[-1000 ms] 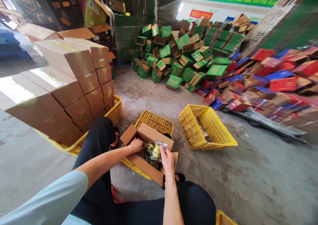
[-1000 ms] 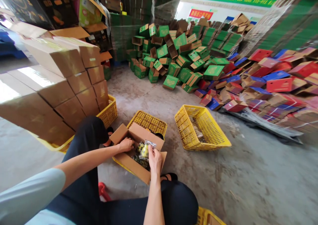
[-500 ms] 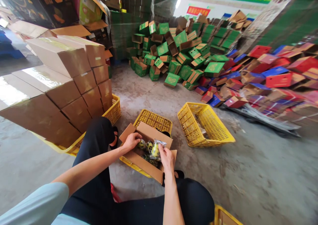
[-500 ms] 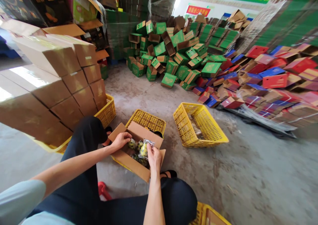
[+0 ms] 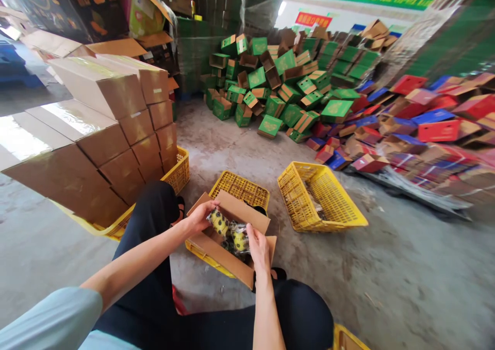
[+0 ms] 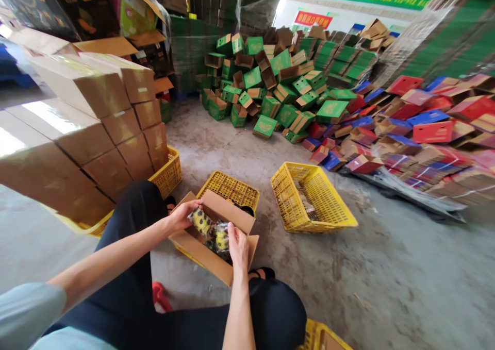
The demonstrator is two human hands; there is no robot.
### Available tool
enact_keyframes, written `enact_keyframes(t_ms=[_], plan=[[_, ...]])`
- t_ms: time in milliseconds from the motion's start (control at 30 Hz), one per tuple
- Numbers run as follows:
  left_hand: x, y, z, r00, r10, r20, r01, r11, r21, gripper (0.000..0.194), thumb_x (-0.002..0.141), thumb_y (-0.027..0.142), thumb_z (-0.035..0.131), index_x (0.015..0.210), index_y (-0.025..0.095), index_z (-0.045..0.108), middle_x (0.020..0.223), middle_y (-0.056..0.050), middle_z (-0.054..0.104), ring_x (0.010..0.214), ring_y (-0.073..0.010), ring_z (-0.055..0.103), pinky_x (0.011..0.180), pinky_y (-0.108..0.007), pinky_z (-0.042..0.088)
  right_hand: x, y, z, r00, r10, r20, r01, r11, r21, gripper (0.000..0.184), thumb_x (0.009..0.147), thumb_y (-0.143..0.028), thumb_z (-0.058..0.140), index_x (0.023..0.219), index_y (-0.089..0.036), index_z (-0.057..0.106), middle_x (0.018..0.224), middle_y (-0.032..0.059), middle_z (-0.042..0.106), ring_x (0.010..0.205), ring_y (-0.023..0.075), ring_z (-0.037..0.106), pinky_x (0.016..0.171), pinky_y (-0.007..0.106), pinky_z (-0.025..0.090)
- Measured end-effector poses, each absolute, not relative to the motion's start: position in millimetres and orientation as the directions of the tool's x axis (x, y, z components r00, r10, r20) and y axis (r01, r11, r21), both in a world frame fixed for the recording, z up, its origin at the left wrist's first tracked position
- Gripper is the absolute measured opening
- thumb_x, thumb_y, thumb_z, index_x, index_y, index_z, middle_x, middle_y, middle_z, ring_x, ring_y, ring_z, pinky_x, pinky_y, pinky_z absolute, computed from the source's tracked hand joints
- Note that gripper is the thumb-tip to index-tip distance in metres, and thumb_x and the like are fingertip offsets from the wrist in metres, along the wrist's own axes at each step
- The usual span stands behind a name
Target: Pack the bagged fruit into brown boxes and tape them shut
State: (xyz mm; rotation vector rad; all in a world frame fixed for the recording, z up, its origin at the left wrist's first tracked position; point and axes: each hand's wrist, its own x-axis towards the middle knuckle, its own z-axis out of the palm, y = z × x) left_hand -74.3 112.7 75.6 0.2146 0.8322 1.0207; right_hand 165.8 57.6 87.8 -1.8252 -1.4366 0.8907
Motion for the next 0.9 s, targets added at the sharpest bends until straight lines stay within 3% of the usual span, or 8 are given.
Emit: enact_keyframes(t_ms=[100,267,367,500,600,667,800,900], plan=[[-73.4,113.7,73.4,0.248,0.800,-0.546,-0.682,0.545,0.488,0.019,0.080,0.012,0.057,0.097,0.017,0.062,0.072,0.002,0.060,0.059,-0.0107,0.059,0.061,-0.021,0.049,169.0,58.8,88.1,0.216,0.971,-0.106,0.577,-0.214,-0.788,0.063,0.088,-0.078,0.045,0.077,-0.025,0.078,0.089,0.0128,0.081,0.092,0.0308,0.075,0.077,0.034,0.054],[-70.9,113.3,71.5,0.259,0.774,-0.578,-0.682,0.571,0.458,0.010,0.084,0.014,0.057,0.092,0.017,0.062,0.070,0.000,0.060,0.061,-0.0135,0.061,0.065,-0.025,0.054,175.5,60.8,81.9,0.215,0.972,-0.099,0.636,-0.216,-0.741,0.063,0.091,-0.076,0.040,0.074,-0.026,0.076,0.084,0.0140,0.080,0.085,0.0301,0.074,0.075,0.034,0.053],[-70.0,115.0,71.7,0.265,0.770,-0.580,-0.684,0.574,0.450,0.008,0.085,0.013,0.057,0.090,0.017,0.062,0.069,0.000,0.059,0.060,-0.0131,0.060,0.066,-0.025,0.055,176.9,61.1,73.5,0.219,0.974,-0.065,0.656,-0.196,-0.729,0.061,0.093,-0.071,0.039,0.087,-0.023,0.077,0.087,0.0142,0.079,0.086,0.0289,0.074,0.076,0.034,0.054],[-69.7,118.4,72.6,0.267,0.777,-0.569,-0.688,0.568,0.452,0.008,0.086,0.013,0.055,0.089,0.017,0.062,0.067,0.001,0.057,0.058,-0.0112,0.059,0.065,-0.023,0.054,171.5,59.2,73.0,0.218,0.947,0.235,0.756,-0.011,-0.654,0.061,0.096,-0.062,0.044,0.120,-0.013,0.072,0.118,0.0211,0.075,0.107,0.0318,0.070,0.098,0.045,0.051],[-67.7,119.1,74.3,0.267,0.785,-0.560,-0.688,0.562,0.459,0.008,0.088,0.013,0.054,0.086,0.017,0.061,0.067,0.001,0.056,0.058,-0.0107,0.058,0.064,-0.022,0.053,160.0,55.5,81.0,0.068,0.923,0.378,0.778,0.188,-0.600,0.053,0.099,-0.058,0.047,0.119,-0.016,0.073,0.125,0.0191,0.073,0.121,0.0318,0.064,0.109,0.048,0.044],[-64.7,118.7,75.7,0.271,0.787,-0.554,-0.678,0.565,0.470,0.010,0.091,0.016,0.055,0.081,0.017,0.059,0.066,0.000,0.056,0.057,-0.0111,0.058,0.063,-0.023,0.054,149.9,52.7,84.4,-0.044,0.946,0.321,0.722,0.252,-0.644,0.052,0.099,-0.059,0.051,0.122,-0.018,0.073,0.118,0.0159,0.076,0.119,0.0300,0.066,0.113,0.049,0.042],[-56.8,118.0,78.3,0.274,0.794,-0.543,-0.649,0.569,0.505,0.018,0.093,0.022,0.057,0.075,0.018,0.056,0.065,0.000,0.054,0.057,-0.0121,0.057,0.066,-0.025,0.055,134.8,51.4,84.2,-0.149,0.986,0.080,0.620,0.156,-0.769,0.053,0.095,-0.059,0.056,0.128,-0.020,0.071,0.098,0.0090,0.081,0.099,0.0278,0.074,0.122,0.057,0.028],[-53.2,117.4,78.1,0.264,0.805,-0.532,-0.649,0.556,0.519,0.020,0.097,0.028,0.056,0.079,0.018,0.059,0.067,0.000,0.057,0.061,-0.0130,0.060,0.072,-0.026,0.057,135.2,54.7,86.5,-0.170,0.985,0.023,0.552,0.114,-0.826,0.043,0.095,-0.057,0.053,0.103,-0.023,0.078,0.091,0.0059,0.081,0.086,0.0253,0.075,0.115,0.050,0.040]])
